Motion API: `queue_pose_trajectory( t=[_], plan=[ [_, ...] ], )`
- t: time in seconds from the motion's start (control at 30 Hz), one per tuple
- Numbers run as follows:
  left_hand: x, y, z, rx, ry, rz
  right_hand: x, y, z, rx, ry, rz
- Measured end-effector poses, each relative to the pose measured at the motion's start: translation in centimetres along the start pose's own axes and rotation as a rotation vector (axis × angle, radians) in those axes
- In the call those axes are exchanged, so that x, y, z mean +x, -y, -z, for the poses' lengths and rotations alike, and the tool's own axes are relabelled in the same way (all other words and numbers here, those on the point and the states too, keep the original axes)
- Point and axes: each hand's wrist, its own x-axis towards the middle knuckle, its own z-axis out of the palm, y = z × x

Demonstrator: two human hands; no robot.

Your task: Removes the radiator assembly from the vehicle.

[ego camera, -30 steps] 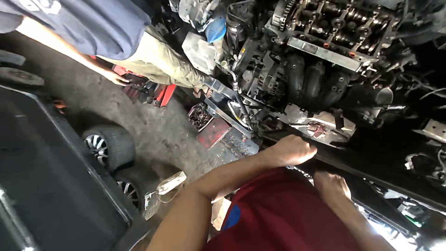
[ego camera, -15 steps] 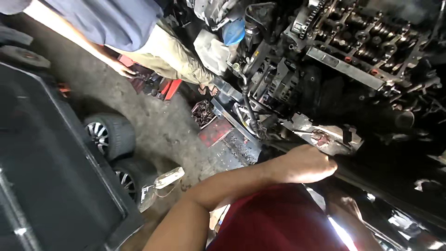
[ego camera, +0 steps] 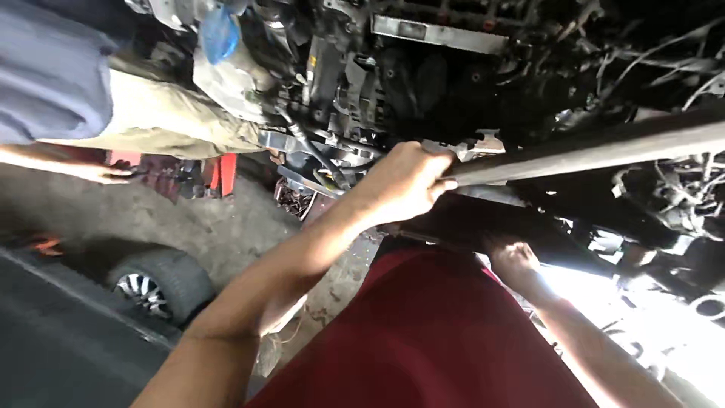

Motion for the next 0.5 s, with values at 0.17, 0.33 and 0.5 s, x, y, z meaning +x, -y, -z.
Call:
queue_pose_trajectory(
  t=[0.17,0.33,0.5],
  plan=[
    [1.4,0.5,-0.9,0.061,0.057,0.035,-0.6,2.6,3.7,-0.053,0.108,0.011],
    [2.7,0.8,-1.4,0.080,0.097,0.016,-1.6,4.6,5.7,-0.116,0.146,-0.019],
    [2.4,0.7,-0.4,0.105,0.100,0.020,-1.6,5.0,7.1,-0.119,0.182,-0.002]
  ],
)
